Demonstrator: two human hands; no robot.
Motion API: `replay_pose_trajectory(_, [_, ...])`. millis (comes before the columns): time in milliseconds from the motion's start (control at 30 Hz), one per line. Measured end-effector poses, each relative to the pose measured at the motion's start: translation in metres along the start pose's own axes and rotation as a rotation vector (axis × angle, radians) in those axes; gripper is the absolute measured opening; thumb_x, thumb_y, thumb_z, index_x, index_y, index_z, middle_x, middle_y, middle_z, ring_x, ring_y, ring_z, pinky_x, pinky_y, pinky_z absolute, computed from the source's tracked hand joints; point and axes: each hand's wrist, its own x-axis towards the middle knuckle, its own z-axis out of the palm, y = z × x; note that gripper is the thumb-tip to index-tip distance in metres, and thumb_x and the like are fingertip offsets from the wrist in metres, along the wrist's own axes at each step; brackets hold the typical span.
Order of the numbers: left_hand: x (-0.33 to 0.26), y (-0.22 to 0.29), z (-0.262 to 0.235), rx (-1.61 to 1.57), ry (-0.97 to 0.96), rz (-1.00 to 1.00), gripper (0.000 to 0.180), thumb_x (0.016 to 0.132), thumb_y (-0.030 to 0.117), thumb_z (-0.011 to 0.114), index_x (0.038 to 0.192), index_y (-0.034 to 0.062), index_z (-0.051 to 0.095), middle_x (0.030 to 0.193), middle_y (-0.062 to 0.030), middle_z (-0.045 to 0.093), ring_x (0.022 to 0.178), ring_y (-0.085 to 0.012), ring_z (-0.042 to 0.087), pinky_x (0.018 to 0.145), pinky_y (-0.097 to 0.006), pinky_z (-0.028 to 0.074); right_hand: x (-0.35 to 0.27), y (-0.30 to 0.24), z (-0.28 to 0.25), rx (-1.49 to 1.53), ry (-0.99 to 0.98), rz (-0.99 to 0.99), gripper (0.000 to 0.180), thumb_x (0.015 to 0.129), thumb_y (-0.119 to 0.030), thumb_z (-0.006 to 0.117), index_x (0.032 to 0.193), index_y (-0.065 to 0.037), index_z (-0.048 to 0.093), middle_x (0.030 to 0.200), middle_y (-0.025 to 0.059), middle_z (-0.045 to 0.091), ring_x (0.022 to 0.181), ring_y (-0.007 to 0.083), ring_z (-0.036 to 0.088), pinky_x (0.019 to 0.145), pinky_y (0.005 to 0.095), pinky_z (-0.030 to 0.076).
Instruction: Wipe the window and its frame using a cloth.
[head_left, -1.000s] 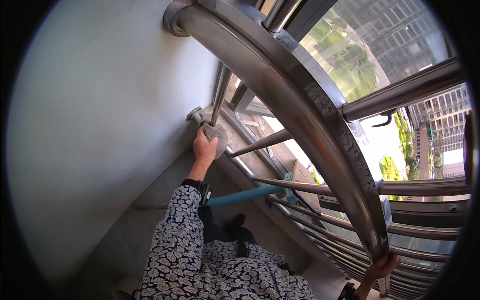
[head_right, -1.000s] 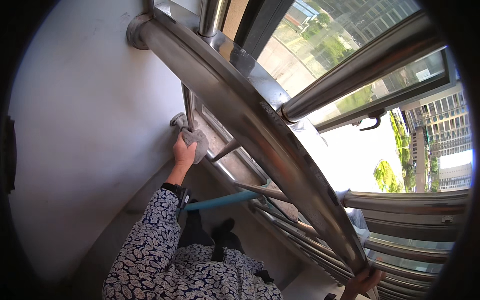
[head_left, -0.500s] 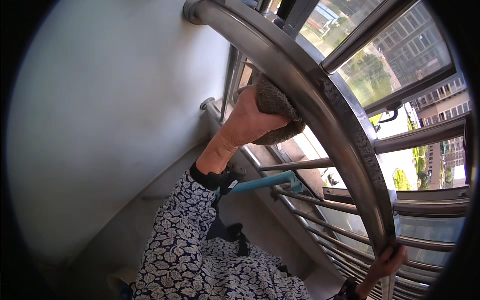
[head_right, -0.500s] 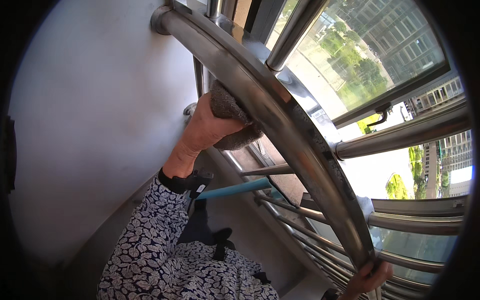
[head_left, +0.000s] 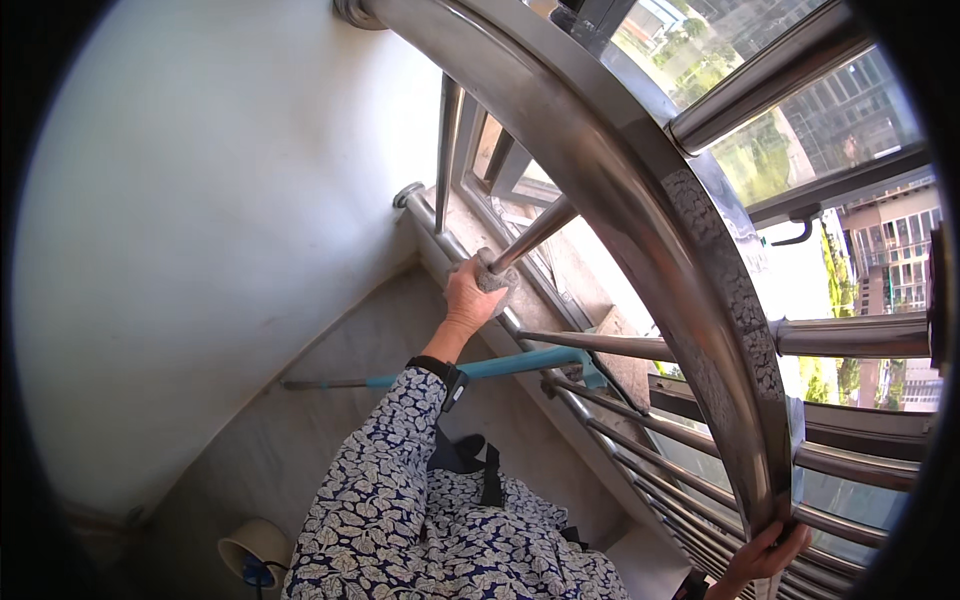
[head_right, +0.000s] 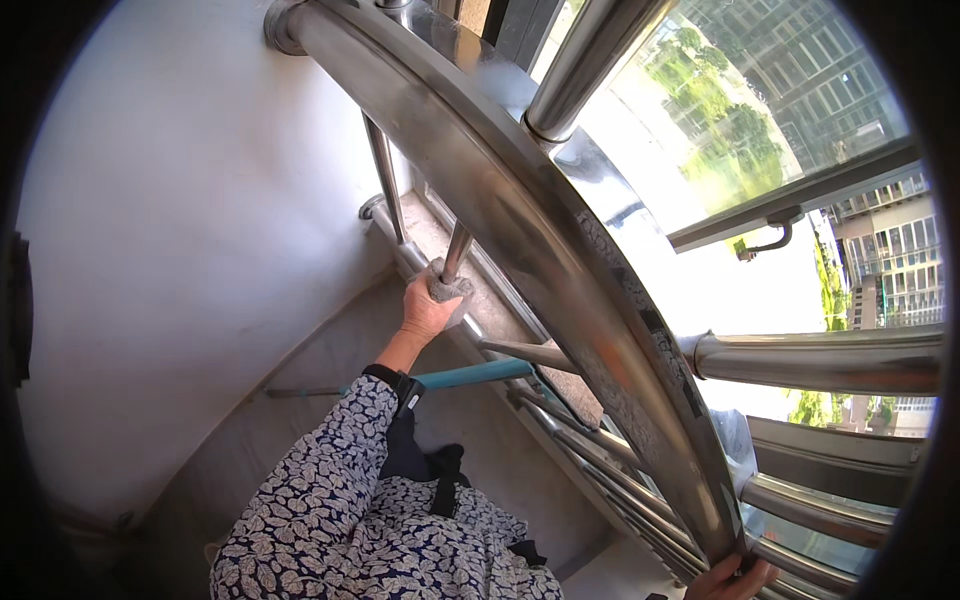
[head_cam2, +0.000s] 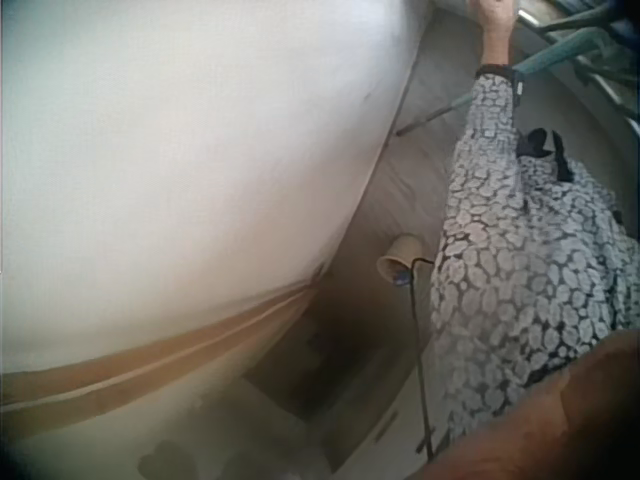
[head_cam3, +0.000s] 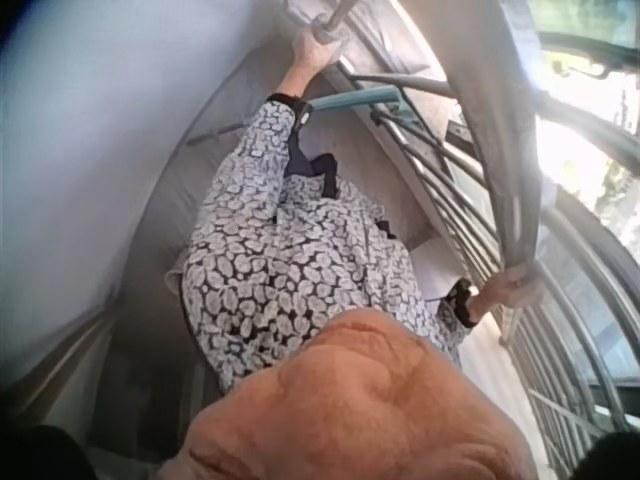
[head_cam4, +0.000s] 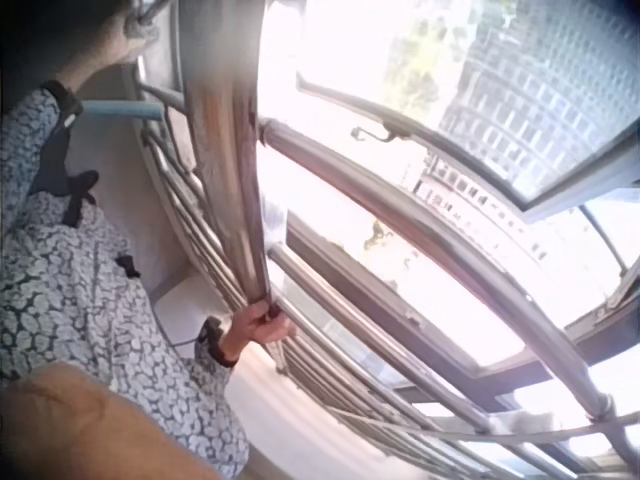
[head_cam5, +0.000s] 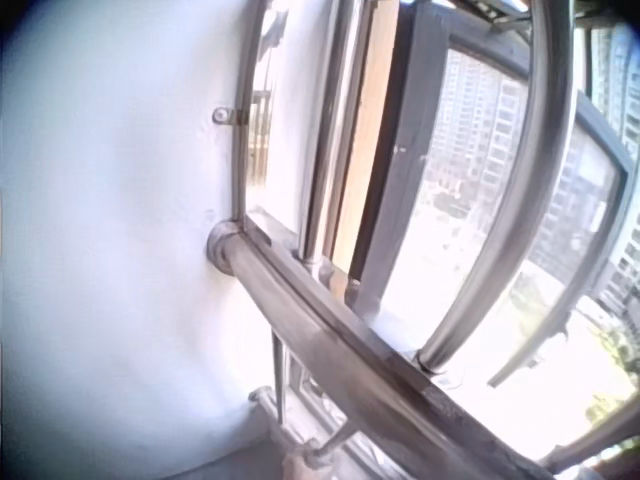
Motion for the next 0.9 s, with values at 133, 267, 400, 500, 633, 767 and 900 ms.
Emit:
replay_pose_trajectory(133, [-0.004, -0.034, 0.019, 0.139, 0.119, -0.106, 0.042, 0.064, 0.023, 0.078, 0.098, 0.0077, 0.059, 0.090, -0.0145, 0.063, 0.088, -0.0364, 0.060, 0.078, -0.042, 0.049, -0.005, 0.009, 0.004, -0.006, 0.034, 0.023, 0.034, 0.091, -0.006, 0.049, 0.120, 0.011, 0.046, 0.117, 0.0259, 0.051, 0.103, 0.0390, 0.051, 0.088, 0.0466, 0.040])
replay_pose_trajectory(267, [-0.017, -0.040, 0.010, -0.012, 0.116, -0.121, 0.039, 0.066, 0.018, 0.075, 0.100, 0.0080, 0.059, 0.095, -0.0135, 0.064, 0.090, -0.0300, 0.062, 0.080, -0.038, 0.049, -0.007, 0.007, 0.003, 0.000, 0.036, 0.040, 0.034, 0.091, -0.005, 0.049, 0.121, 0.011, 0.046, 0.117, 0.0257, 0.050, 0.105, 0.0390, 0.051, 0.089, 0.0462, 0.040])
replay_pose_trajectory(400, [-0.026, -0.060, -0.029, -0.491, 0.177, -0.297, 0.036, 0.070, 0.011, 0.070, 0.103, 0.0003, 0.060, 0.094, -0.0110, 0.065, 0.088, -0.0200, 0.062, 0.080, -0.032, 0.049, -0.002, 0.006, 0.000, -0.020, 0.020, -0.020, 0.032, 0.091, -0.004, 0.049, 0.120, 0.011, 0.046, 0.116, 0.0250, 0.050, 0.103, 0.0384, 0.051, 0.088, 0.0455, 0.040])
replay_pose_trajectory(500, [-0.001, -0.044, -0.043, -0.730, 0.376, -0.438, 0.034, 0.072, 0.011, 0.070, 0.102, -0.0023, 0.059, 0.097, -0.0096, 0.065, 0.090, -0.0189, 0.061, 0.082, -0.032, 0.048, -0.002, 0.001, -0.003, -0.002, 0.038, 0.036, 0.030, 0.092, -0.004, 0.049, 0.117, 0.012, 0.046, 0.112, 0.0240, 0.051, 0.101, 0.0376, 0.051, 0.087, 0.0451, 0.041])
replay_pose_trajectory(633, [0.041, -0.041, -0.021, 0.160, 0.276, -0.143, 0.047, 0.069, 0.019, 0.069, 0.109, 0.0002, 0.053, 0.100, -0.0150, 0.060, 0.101, -0.0307, 0.056, 0.087, -0.038, 0.047, 0.002, -0.001, -0.003, -0.033, 0.000, 0.066, 0.030, 0.092, -0.004, 0.048, 0.117, 0.012, 0.046, 0.111, 0.0240, 0.051, 0.100, 0.0370, 0.051, 0.086, 0.0445, 0.041])
replay_pose_trajectory(767, [0.074, -0.046, 0.001, 0.659, -0.156, 0.045, 0.042, 0.071, 0.029, 0.064, 0.105, 0.0053, 0.056, 0.103, -0.0161, 0.061, 0.105, -0.0309, 0.054, 0.087, -0.040, 0.047, -0.005, 0.004, -0.001, 0.015, 0.052, 0.020, 0.031, 0.092, -0.006, 0.048, 0.117, 0.012, 0.046, 0.111, 0.0240, 0.051, 0.099, 0.0363, 0.051, 0.085, 0.0436, 0.041])
replay_pose_trajectory(900, [0.110, -0.034, 0.011, 0.822, -0.325, -0.054, 0.041, 0.072, 0.029, 0.060, 0.104, 0.0043, 0.058, 0.103, -0.0164, 0.064, 0.102, -0.0309, 0.058, 0.084, -0.040, 0.048, -0.007, 0.003, -0.003, -0.051, 0.078, 0.119, 0.033, 0.091, -0.008, 0.048, 0.118, 0.011, 0.046, 0.111, 0.0236, 0.051, 0.096, 0.0357, 0.051, 0.084, 0.0415, 0.041])
